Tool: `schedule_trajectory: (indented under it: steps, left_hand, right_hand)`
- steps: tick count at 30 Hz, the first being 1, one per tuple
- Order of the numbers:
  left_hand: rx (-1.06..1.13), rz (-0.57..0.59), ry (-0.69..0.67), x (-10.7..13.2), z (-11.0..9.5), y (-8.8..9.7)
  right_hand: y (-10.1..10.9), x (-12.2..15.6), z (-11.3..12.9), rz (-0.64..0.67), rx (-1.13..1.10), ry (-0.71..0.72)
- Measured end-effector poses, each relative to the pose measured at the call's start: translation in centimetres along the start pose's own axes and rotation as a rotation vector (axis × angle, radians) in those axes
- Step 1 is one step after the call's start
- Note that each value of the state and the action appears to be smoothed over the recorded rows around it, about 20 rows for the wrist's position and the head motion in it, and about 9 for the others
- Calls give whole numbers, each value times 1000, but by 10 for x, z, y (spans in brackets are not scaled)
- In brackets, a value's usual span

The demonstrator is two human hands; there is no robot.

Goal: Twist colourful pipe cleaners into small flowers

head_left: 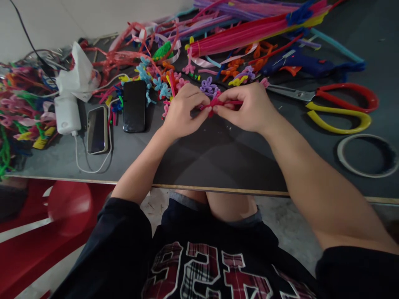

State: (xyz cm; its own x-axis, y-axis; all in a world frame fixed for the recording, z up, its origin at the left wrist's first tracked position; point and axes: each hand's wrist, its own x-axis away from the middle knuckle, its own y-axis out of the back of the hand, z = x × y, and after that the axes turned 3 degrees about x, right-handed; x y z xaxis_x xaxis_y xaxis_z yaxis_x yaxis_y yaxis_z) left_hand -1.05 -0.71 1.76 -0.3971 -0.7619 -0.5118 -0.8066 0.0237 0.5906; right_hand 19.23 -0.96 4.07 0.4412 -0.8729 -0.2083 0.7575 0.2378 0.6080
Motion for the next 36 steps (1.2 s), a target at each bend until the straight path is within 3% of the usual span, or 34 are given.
schedule_trajectory:
  steps: [5,7,9,14,17,22,25,28,32,36]
  left_hand:
    - [430,-81,523,-4,-17,-10]
    - [493,-83,614,-5,-16,-11]
    - [393,-84,526,-4,-10,-11]
    - [-45,-60,24,2,12,-6]
    - [-178,-4,-100,4,20,-5]
    - [-239,-36,-235,3,24,-3]
    - [-236,-31,-242,3,23,-3]
    - [-226,-42,-189,3,16,-4]
    - [-162,-117,8,5,1,-9]
    - [2,-133,219,4,-10,-12]
  right_hand:
    - [-4,6,8,-94,264,90]
    - [-6,6,4,-115,280,69]
    - [-6,3,-2,-117,216,16]
    - [-2,-7,-12,-16,-161,-198]
    - [-2,-7,-8,59,-365,-288]
    - [0,-5,-7,102,-503,-236]
    - [0,-6,-11,115,-453,-215]
    - [-2,-4,-8,41,-302,-158]
    - [-7,4,6,-129,1,-36]
    - [-11,9,15,-190,153,-12]
